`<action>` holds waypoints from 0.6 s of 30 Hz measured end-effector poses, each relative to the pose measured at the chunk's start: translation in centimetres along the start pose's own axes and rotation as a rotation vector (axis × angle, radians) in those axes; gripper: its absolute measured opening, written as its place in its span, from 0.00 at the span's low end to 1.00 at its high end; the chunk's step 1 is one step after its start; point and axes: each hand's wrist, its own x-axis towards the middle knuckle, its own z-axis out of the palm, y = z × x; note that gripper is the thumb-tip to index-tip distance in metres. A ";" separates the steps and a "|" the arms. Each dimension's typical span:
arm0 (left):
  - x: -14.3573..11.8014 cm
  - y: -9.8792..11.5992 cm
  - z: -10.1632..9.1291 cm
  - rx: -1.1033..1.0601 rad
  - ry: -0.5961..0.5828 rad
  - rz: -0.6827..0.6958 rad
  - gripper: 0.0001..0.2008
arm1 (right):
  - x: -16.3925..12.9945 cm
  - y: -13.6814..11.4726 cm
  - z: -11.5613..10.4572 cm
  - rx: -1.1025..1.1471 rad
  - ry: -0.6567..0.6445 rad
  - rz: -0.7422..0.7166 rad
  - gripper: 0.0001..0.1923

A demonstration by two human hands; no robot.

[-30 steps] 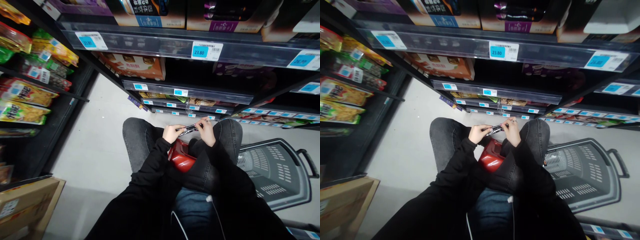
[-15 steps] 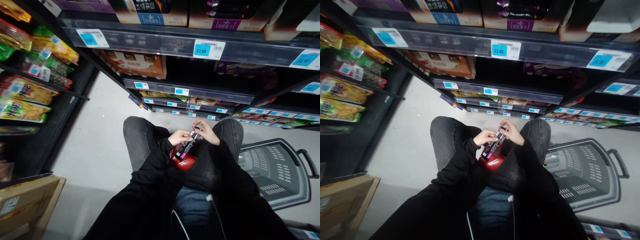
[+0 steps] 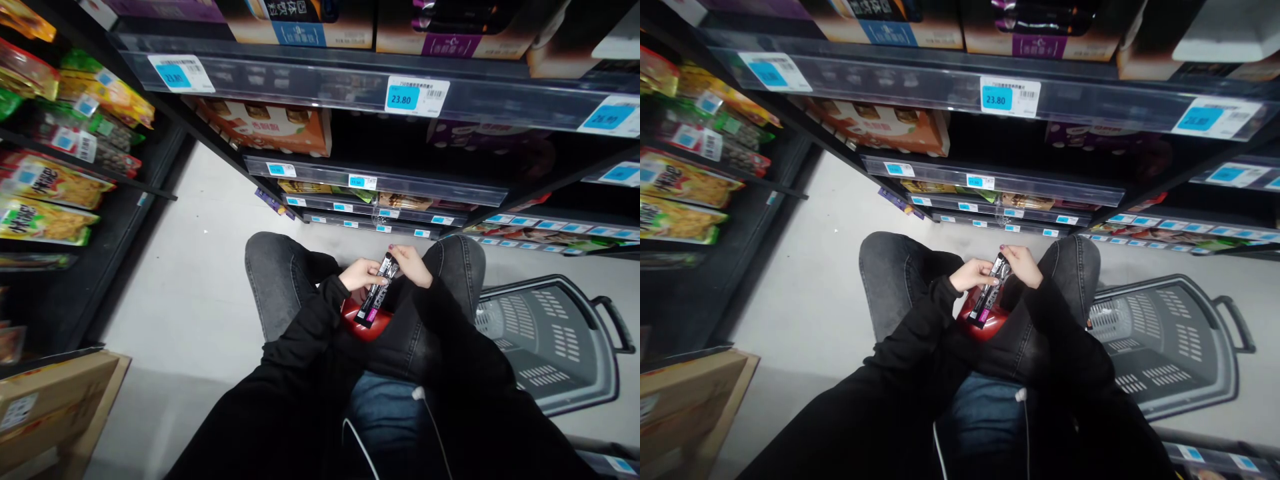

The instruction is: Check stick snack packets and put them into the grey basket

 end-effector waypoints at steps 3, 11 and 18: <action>-0.2 0.1 -0.1 -0.027 0.007 0.000 0.18 | 0.0 0.0 -0.1 -0.035 -0.003 -0.103 0.21; 0.2 -0.6 0.9 -0.128 -0.002 -0.004 0.18 | -0.1 0.0 -0.1 -0.008 0.019 -0.063 0.22; 1.3 -0.8 -0.1 -0.507 0.521 0.271 0.23 | 0.2 0.7 0.8 0.096 -0.161 0.033 0.20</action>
